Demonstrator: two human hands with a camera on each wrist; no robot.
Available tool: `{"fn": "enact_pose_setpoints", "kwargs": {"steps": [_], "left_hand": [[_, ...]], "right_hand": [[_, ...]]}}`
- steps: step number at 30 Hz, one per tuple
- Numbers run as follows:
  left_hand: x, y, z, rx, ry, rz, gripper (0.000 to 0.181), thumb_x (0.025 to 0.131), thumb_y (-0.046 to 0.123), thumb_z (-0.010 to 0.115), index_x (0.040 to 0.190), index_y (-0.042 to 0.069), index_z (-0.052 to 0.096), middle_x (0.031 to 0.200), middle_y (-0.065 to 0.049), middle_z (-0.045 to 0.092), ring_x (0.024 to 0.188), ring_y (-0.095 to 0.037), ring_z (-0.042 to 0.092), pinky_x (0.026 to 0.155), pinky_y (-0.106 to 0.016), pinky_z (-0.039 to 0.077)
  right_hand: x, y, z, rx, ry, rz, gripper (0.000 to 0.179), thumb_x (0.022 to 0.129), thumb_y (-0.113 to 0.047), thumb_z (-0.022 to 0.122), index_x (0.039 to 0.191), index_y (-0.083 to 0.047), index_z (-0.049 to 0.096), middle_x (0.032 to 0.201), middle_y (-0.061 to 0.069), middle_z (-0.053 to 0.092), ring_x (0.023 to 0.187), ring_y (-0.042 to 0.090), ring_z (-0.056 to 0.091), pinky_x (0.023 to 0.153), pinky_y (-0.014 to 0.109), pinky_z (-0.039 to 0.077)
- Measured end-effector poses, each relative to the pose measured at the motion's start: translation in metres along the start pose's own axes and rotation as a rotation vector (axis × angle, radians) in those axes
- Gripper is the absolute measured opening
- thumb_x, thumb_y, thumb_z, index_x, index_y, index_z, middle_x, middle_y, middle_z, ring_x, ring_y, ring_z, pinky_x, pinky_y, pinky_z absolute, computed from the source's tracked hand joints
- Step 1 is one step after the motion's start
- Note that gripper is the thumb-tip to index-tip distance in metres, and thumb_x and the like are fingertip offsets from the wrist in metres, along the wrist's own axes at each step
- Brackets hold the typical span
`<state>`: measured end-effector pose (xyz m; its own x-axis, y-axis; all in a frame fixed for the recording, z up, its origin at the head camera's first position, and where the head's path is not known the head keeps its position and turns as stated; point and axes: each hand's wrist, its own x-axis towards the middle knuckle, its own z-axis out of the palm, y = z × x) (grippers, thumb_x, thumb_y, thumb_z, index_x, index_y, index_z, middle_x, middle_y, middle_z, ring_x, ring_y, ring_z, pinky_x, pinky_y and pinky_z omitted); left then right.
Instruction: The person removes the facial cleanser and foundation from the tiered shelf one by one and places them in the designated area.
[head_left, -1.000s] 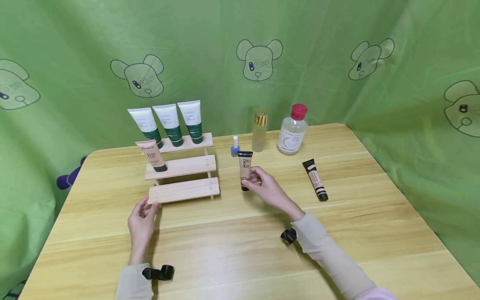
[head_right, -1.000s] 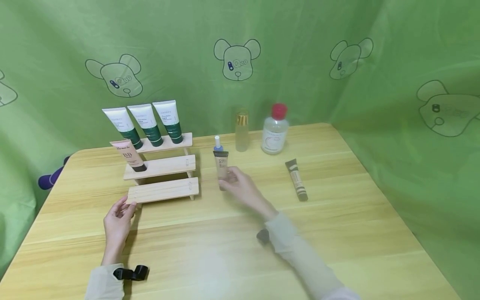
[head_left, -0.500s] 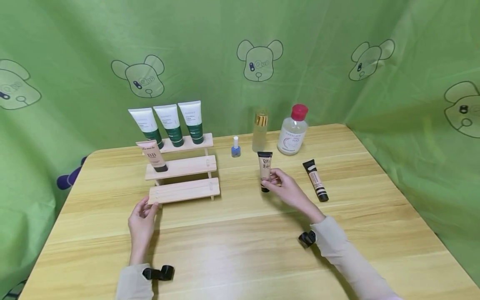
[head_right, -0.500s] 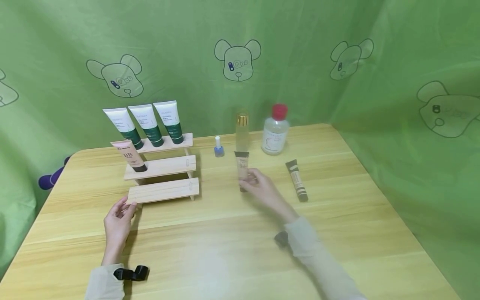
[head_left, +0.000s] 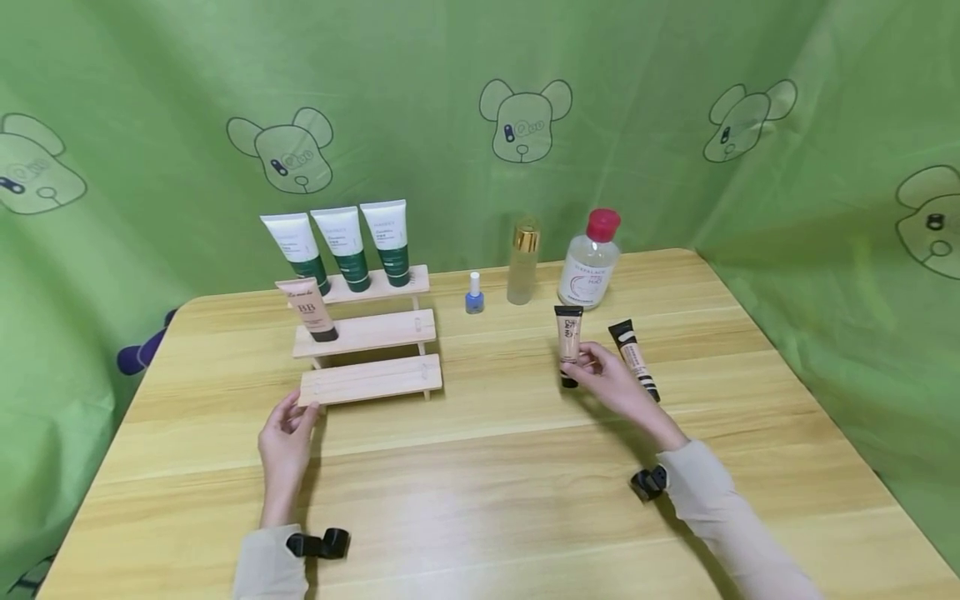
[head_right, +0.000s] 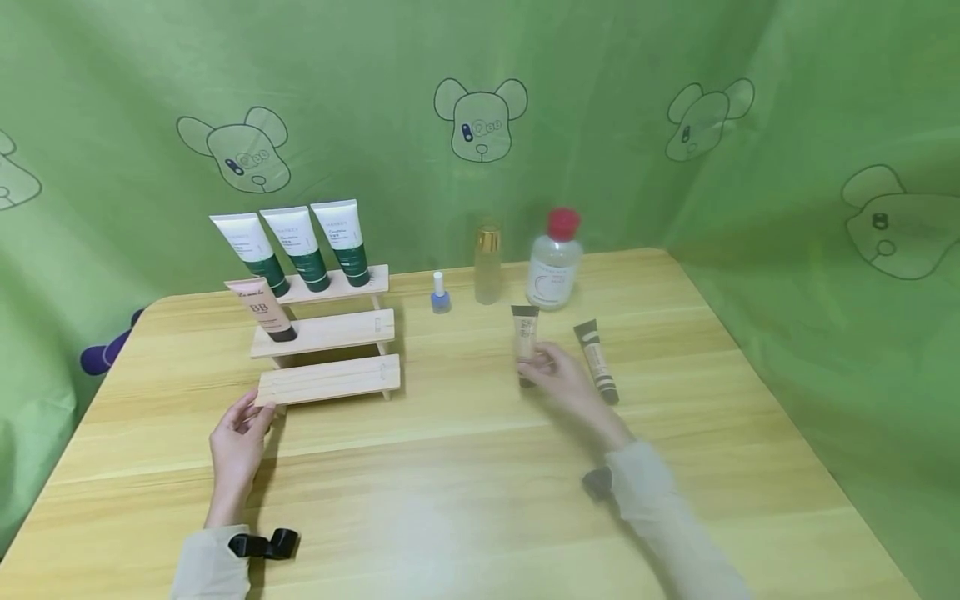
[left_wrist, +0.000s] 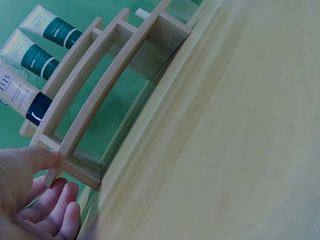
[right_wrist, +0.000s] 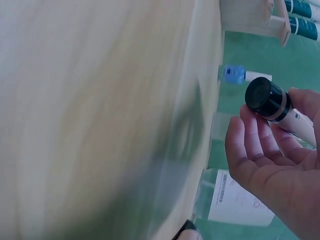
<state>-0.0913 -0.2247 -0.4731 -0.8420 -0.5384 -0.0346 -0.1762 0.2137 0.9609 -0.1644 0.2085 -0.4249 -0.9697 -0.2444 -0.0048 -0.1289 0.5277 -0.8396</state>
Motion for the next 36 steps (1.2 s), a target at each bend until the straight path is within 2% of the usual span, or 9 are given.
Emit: {"fn": "enact_pose_setpoints", "kwargs": {"steps": [7,15,21,29,36], "left_hand": [[-0.001,0.001,0.000,-0.001,0.001,-0.003,0.042,0.092,0.014,0.063,0.130,-0.001,0.054,0.098,-0.005,0.057,0.073,0.011,0.053,0.067,-0.005,0.046],[0.000,0.001,0.000,-0.004,0.000,-0.017,0.043,0.092,0.015,0.064,0.130,0.000,0.054,0.099,-0.004,0.056,0.073,0.011,0.053,0.067,-0.005,0.046],[0.000,0.001,0.000,-0.001,0.002,-0.010,0.042,0.092,0.014,0.063,0.130,-0.001,0.054,0.099,-0.006,0.058,0.073,0.011,0.053,0.067,-0.005,0.046],[-0.002,0.001,0.000,0.003,0.003,-0.003,0.042,0.092,0.014,0.064,0.129,-0.001,0.054,0.099,-0.007,0.058,0.072,0.012,0.053,0.068,-0.005,0.046],[-0.001,0.002,-0.001,0.009,0.001,-0.007,0.044,0.092,0.017,0.064,0.130,0.000,0.054,0.100,-0.007,0.058,0.073,0.012,0.053,0.067,-0.005,0.046]], "right_hand": [[-0.003,0.011,-0.007,0.010,-0.011,0.004,0.038,0.094,-0.014,0.059,0.121,0.011,0.050,0.101,0.021,0.061,0.085,0.026,0.060,0.070,0.032,0.055],[-0.005,0.023,-0.010,-0.033,-0.032,0.067,0.039,0.096,-0.020,0.057,0.121,0.010,0.051,0.095,0.018,0.062,0.069,0.021,0.057,0.056,0.027,0.052],[-0.006,0.024,-0.010,-0.047,-0.051,0.093,0.033,0.096,-0.018,0.056,0.114,0.010,0.056,0.085,0.014,0.060,0.065,0.016,0.054,0.053,0.023,0.048],[-0.004,0.021,-0.010,-0.069,-0.091,0.139,0.024,0.096,-0.016,0.056,0.102,0.008,0.057,0.078,0.007,0.054,0.065,0.014,0.051,0.057,0.023,0.051],[0.002,0.018,-0.010,-0.066,-0.125,0.190,0.031,0.095,-0.015,0.056,0.109,0.012,0.056,0.082,0.009,0.059,0.067,0.013,0.053,0.060,0.024,0.053]]}}
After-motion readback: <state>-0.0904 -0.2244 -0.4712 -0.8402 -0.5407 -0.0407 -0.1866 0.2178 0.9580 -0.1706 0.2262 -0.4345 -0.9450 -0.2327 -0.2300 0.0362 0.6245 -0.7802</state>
